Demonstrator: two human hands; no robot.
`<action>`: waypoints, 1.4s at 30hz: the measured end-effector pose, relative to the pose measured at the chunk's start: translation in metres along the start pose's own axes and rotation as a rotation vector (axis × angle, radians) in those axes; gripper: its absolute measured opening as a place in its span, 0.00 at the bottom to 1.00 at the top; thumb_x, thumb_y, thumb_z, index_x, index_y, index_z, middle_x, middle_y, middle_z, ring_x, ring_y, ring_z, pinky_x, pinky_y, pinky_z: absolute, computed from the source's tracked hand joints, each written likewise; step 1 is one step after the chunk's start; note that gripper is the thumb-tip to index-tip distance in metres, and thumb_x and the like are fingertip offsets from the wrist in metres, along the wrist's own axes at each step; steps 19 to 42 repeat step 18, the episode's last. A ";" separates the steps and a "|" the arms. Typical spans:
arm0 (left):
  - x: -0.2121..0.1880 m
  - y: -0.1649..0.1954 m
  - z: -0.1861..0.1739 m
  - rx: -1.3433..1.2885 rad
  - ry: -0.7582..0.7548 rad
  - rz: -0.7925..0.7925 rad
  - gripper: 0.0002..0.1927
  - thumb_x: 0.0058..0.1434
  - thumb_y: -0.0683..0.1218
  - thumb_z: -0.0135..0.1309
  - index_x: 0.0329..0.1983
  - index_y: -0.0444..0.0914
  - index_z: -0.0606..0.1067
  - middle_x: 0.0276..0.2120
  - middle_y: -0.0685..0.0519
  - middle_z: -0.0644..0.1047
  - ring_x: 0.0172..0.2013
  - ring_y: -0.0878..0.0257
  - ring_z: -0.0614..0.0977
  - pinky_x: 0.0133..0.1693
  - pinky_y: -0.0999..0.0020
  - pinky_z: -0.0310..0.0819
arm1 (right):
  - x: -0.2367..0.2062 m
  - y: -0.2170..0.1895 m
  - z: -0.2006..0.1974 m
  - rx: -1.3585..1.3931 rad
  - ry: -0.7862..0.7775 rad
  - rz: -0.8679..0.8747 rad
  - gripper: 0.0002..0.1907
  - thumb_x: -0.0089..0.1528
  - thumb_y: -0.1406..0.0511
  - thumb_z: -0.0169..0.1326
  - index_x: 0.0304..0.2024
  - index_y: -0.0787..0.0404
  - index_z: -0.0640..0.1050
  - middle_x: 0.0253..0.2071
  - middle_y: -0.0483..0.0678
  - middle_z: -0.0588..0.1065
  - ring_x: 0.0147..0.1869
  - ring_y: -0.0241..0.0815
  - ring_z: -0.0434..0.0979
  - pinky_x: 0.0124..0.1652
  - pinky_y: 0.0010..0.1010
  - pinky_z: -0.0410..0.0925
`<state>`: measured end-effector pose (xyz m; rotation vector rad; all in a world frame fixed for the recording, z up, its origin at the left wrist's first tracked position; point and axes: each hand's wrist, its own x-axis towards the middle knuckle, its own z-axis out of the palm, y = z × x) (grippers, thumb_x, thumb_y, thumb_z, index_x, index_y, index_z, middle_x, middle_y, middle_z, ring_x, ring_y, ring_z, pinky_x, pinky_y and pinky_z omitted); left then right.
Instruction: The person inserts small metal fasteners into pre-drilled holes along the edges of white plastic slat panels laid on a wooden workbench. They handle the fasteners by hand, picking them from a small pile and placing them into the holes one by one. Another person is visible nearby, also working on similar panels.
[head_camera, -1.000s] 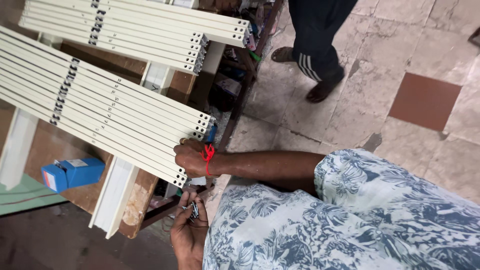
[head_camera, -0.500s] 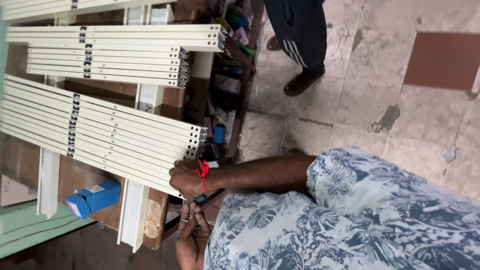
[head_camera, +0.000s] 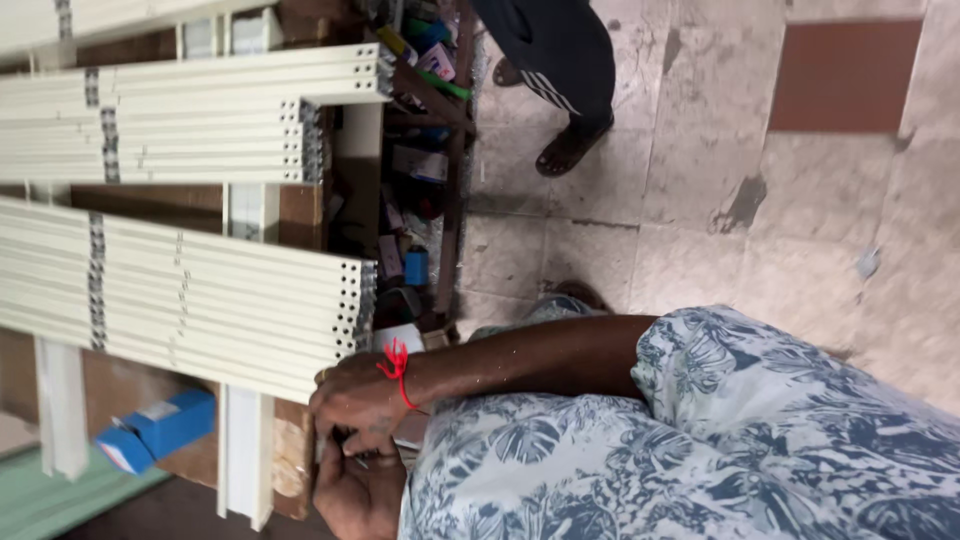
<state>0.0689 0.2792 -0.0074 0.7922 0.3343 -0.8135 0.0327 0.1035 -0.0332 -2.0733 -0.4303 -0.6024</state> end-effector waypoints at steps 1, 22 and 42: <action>-0.005 -0.007 0.005 0.032 0.011 -0.004 0.18 0.72 0.46 0.46 0.60 0.34 0.74 0.54 0.49 0.79 0.49 0.62 0.80 0.44 0.68 0.78 | -0.004 -0.002 -0.004 0.000 -0.043 0.043 0.17 0.48 0.58 0.65 0.37 0.57 0.83 0.41 0.49 0.79 0.50 0.51 0.78 0.48 0.42 0.72; -0.032 -0.131 0.048 -0.026 0.246 0.013 0.23 0.72 0.60 0.41 0.56 0.38 0.69 0.47 0.51 0.77 0.45 0.60 0.81 0.41 0.60 0.79 | -0.070 -0.034 -0.093 0.096 -0.225 0.238 0.09 0.52 0.69 0.62 0.35 0.56 0.83 0.44 0.47 0.81 0.52 0.47 0.80 0.54 0.38 0.71; -0.032 -0.131 0.048 -0.026 0.246 0.013 0.23 0.72 0.60 0.41 0.56 0.38 0.69 0.47 0.51 0.77 0.45 0.60 0.81 0.41 0.60 0.79 | -0.070 -0.034 -0.093 0.096 -0.225 0.238 0.09 0.52 0.69 0.62 0.35 0.56 0.83 0.44 0.47 0.81 0.52 0.47 0.80 0.54 0.38 0.71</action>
